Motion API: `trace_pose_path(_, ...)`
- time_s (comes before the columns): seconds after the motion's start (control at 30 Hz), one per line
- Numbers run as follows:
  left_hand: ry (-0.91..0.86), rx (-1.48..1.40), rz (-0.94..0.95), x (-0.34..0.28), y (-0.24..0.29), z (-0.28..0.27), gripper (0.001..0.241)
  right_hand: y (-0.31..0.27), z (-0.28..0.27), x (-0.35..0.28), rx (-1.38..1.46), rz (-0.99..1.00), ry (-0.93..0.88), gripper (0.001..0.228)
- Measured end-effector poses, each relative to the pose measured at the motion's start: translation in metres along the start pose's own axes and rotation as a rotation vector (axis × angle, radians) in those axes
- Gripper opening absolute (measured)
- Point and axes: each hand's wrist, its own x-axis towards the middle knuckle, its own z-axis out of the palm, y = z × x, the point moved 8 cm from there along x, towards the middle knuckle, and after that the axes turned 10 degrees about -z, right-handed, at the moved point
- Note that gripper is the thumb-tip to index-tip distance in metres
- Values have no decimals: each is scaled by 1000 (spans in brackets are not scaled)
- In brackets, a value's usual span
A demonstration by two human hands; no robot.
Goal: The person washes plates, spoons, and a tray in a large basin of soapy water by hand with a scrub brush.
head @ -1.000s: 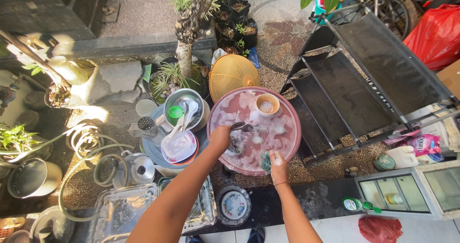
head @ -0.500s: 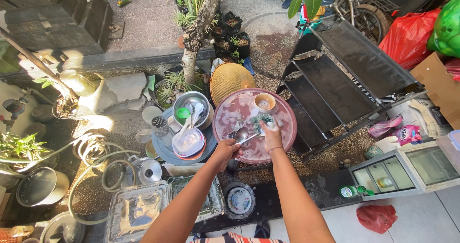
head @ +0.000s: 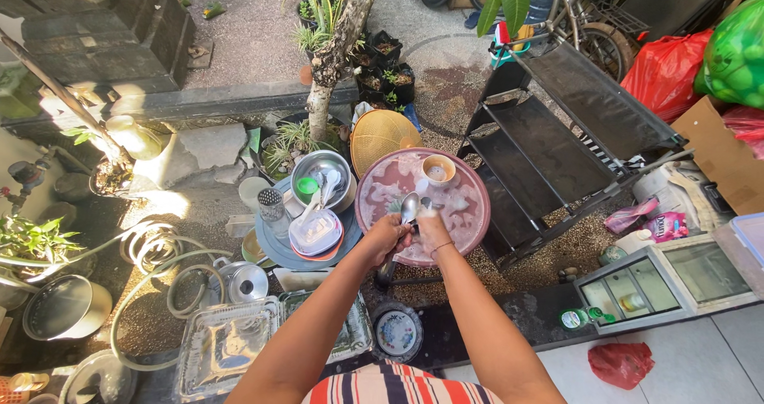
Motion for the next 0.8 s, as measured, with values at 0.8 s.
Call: trace_pose_path(0.8, 102, -84, 35, -13, -7, 5, 14, -156, 4, -18, -827, -338, 157, 33)
